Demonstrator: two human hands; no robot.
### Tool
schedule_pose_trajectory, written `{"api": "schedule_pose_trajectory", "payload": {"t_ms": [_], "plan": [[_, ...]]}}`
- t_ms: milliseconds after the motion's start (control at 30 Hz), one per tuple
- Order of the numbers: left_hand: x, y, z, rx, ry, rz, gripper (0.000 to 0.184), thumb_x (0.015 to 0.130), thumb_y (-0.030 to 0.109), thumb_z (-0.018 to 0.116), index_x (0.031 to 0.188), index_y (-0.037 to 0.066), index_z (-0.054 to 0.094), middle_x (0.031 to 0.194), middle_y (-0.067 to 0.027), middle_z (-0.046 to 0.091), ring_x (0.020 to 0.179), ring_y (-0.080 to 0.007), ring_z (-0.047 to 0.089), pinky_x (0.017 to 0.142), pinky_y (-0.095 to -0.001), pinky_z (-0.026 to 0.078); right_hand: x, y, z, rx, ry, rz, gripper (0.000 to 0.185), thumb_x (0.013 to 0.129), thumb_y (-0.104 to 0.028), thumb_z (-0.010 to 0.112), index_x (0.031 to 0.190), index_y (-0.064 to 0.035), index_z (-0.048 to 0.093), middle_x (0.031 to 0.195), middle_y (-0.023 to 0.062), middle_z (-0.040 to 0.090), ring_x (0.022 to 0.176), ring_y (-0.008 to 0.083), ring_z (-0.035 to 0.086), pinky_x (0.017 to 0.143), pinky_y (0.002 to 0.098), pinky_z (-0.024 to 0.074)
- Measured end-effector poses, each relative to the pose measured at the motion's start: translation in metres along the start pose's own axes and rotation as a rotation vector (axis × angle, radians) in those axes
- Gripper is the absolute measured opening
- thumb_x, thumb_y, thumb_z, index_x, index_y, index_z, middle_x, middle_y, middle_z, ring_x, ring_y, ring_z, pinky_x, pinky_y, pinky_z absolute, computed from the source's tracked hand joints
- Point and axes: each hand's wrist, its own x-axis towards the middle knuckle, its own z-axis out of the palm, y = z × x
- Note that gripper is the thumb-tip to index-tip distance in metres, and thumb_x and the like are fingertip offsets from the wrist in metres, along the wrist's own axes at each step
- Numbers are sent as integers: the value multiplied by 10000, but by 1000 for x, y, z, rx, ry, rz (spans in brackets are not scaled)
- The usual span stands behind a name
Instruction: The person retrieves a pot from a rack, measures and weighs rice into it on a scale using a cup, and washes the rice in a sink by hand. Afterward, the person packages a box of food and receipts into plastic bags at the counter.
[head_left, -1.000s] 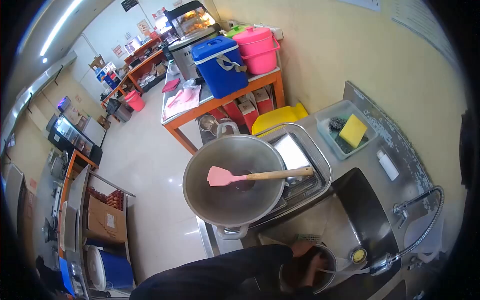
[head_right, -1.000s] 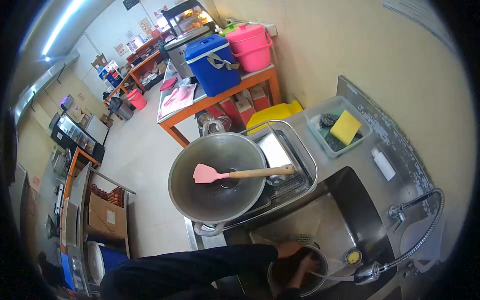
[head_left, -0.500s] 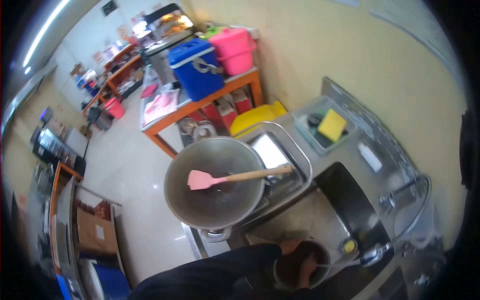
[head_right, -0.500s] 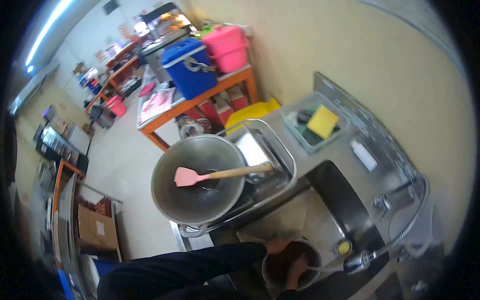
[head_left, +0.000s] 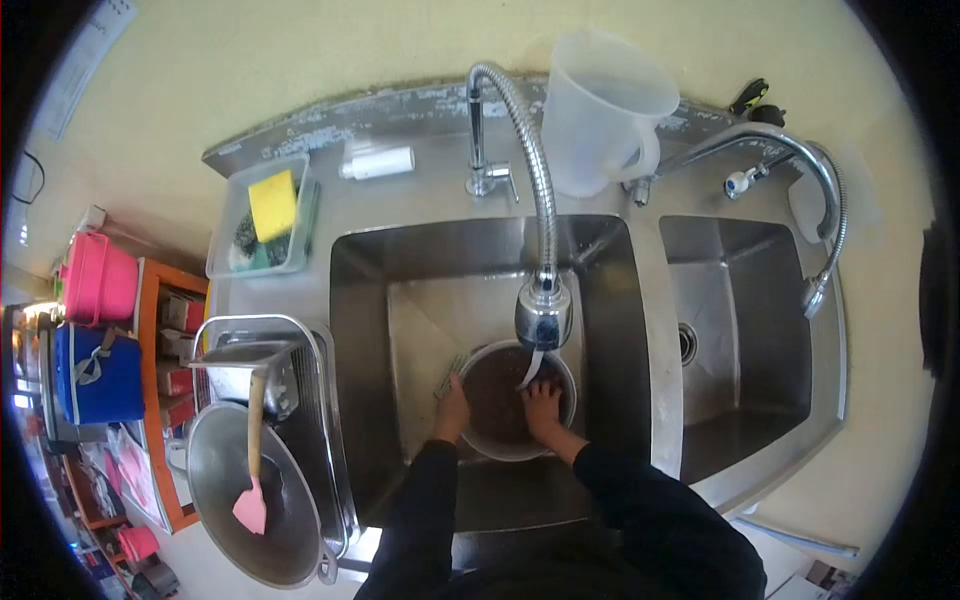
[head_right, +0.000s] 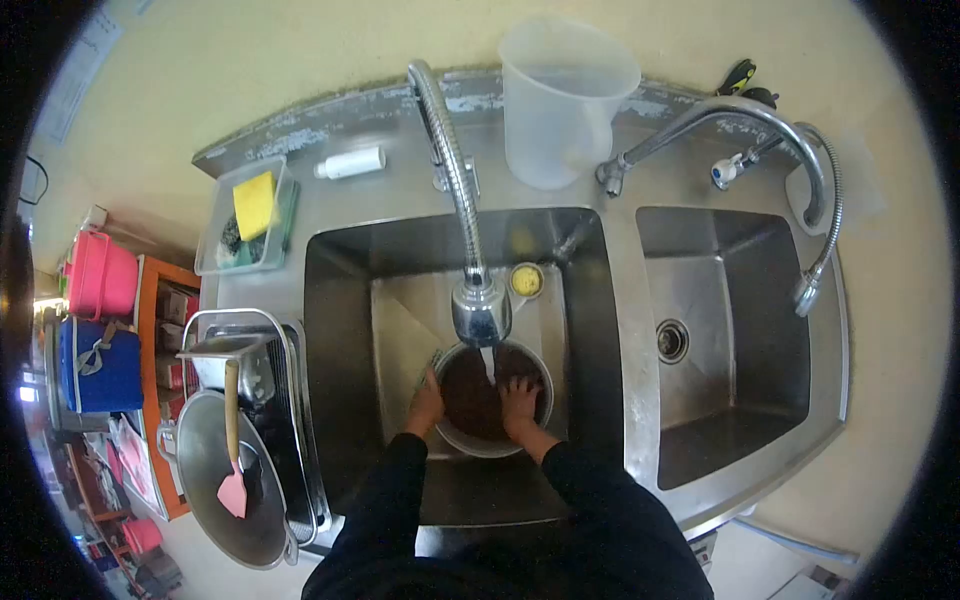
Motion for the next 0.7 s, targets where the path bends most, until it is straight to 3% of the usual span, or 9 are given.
{"api": "schedule_pose_trajectory", "payload": {"t_ms": [67, 167, 267, 333, 400, 533, 633, 667, 700], "plan": [[-6, -3, -4, -8, 64, 21, 495, 854, 41, 389, 1305, -18, 195, 907, -273, 574, 837, -403, 567, 743, -463, 439, -25, -29, -1, 25, -19, 86, 471, 770, -148, 529, 1229, -98, 433, 1273, 182, 377, 1095, 416, 417, 802, 401, 463], [-15, 9, -21, -50, -41, -9, 464, 858, 28, 363, 1295, -16, 216, 910, -283, 571, 845, -409, 565, 743, -465, 438, 38, -56, 69, 16, 187, -44, 489, 763, -165, 546, 1226, -63, 426, 1245, 203, 388, 1074, 411, 440, 811, 422, 462], [-16, 11, -23, -91, -17, -68, 430, 864, 28, 340, 1281, -11, 241, 941, -294, 563, 869, -414, 561, 760, -470, 431, 55, -36, 32, 414, 184, -38, 509, 810, -234, 552, 1226, -3, 373, 1209, 222, 386, 1006, 387, 480, 826, 500, 407], [-17, 18, -31, -88, -68, -77, 400, 884, 52, 311, 1276, -10, 256, 991, -302, 545, 915, -417, 545, 785, -472, 421, 78, -9, 59, 796, 292, 229, 522, 796, -272, 569, 1197, 17, 401, 1206, 238, 381, 1024, 385, 465, 800, 504, 410], [-22, 21, -40, -129, -95, -84, 384, 898, 71, 291, 1272, -10, 266, 1030, -304, 532, 946, -420, 532, 801, -474, 414, 56, 1, -29, 602, 195, 289, 607, 731, -323, 620, 1202, -25, 377, 1198, 243, 391, 1045, 428, 447, 824, 515, 415], [-20, 11, -15, -114, 46, 11, 480, 868, 17, 338, 1317, -18, 172, 974, -289, 543, 887, -397, 549, 736, -441, 440, 84, -61, -26, 499, 220, 424, 641, 739, -379, 626, 1232, -57, 372, 1217, 213, 378, 1132, 421, 356, 866, 567, 353], [-2, -13, 0, -104, 88, 67, 541, 850, -20, 367, 1337, -24, 132, 956, -284, 548, 864, -390, 558, 722, -429, 453, 53, -52, -12, 434, 147, -82, 677, 702, -397, 641, 1236, -54, 406, 1275, 168, 367, 1167, 434, 307, 966, 543, 254], [-2, -9, -1, -127, 67, 62, 539, 849, -18, 369, 1335, -26, 137, 963, -284, 546, 870, -393, 556, 730, -432, 452, 44, -36, 6, 311, 168, -296, 634, 681, -350, 656, 1225, -115, 428, 1319, 153, 344, 1206, 410, 284, 963, 568, 239], [-4, -2, -9, -151, 46, 57, 536, 848, -17, 372, 1332, -28, 142, 970, -285, 545, 876, -397, 554, 738, -436, 450, 31, -20, -1, 250, 101, -333, 606, 677, -328, 659, 1207, -128, 446, 1323, 148, 340, 1217, 394, 278, 964, 570, 238]]}}
